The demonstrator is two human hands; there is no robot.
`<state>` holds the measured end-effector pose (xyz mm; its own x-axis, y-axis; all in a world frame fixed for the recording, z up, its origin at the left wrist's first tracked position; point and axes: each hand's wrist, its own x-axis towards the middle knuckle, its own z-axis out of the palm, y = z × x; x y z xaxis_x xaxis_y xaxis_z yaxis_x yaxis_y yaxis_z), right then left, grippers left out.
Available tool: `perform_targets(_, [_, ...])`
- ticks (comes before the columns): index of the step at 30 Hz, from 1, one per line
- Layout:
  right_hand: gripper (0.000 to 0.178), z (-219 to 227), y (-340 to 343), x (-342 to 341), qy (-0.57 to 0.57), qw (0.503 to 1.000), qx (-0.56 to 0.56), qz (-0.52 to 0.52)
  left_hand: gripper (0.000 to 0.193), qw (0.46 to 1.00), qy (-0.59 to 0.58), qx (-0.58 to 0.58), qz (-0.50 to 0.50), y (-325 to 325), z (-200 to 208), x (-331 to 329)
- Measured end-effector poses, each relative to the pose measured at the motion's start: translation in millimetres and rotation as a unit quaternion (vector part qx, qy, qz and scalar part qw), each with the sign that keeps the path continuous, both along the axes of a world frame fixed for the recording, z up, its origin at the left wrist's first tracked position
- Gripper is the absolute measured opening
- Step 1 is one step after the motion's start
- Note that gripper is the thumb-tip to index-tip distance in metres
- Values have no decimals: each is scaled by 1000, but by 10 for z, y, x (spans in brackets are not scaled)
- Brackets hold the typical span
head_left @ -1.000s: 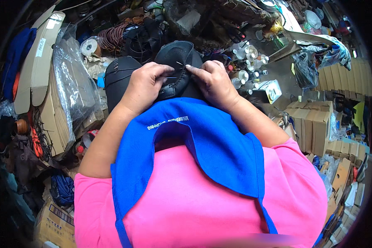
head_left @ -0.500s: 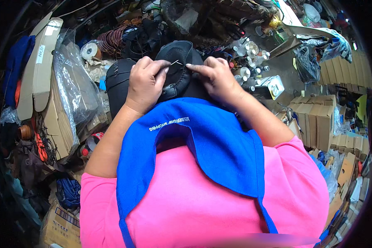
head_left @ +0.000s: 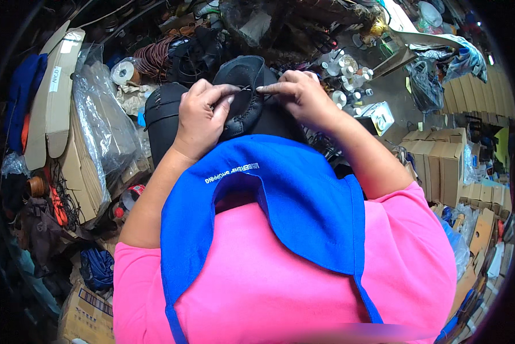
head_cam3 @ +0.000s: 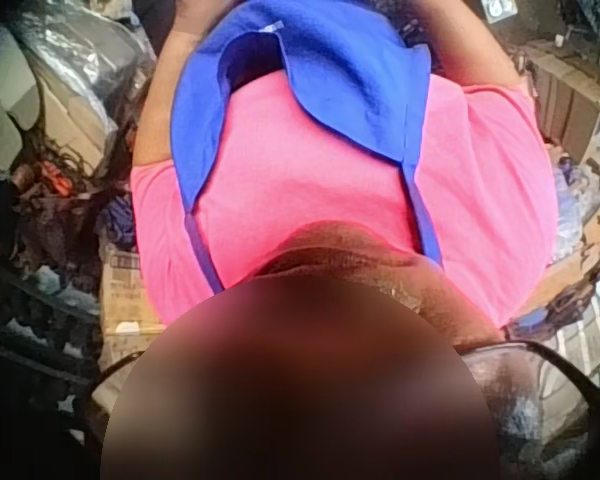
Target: The recorder is stitching the upper part of a black shoe using a long black thread and a needle.
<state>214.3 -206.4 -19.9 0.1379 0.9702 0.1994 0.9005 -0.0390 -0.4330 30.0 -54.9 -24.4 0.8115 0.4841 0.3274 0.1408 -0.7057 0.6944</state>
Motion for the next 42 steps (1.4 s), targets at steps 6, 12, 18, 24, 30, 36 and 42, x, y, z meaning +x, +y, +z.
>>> perform_targets(6, [46, 94, 195, 247, 257, 959, -115, 25, 22, 994, 5, -102, -38, 110, -137, 86])
perform_targets(12, [48, 151, 280, 292, 254, 955, -148, 45, 21, 995, 17, -91, -46, 113, -146, 98])
perform_targets(18, [45, 128, 278, 310, 262, 952, -151, 51, 17, 996, 24, -69, -44, 91, -123, 155])
perform_targets(24, [40, 39, 276, 335, 311, 936, -160, 50, 18, 982, 26, -156, -106, 222, -214, 252])
perform_targets(30, [36, 148, 186, 251, 101, 990, -53, 83, 27, 987, 69, -99, -106, 187, -21, 78])
perform_targets(36, [30, 144, 200, 220, 99, 992, -43, 59, 26, 987, 122, 100, 16, 172, -101, -90])
perform_targets(42, [29, 146, 197, 202, 190, 977, -97, 22, 16, 969, 232, -12, -78, 322, 82, -276])
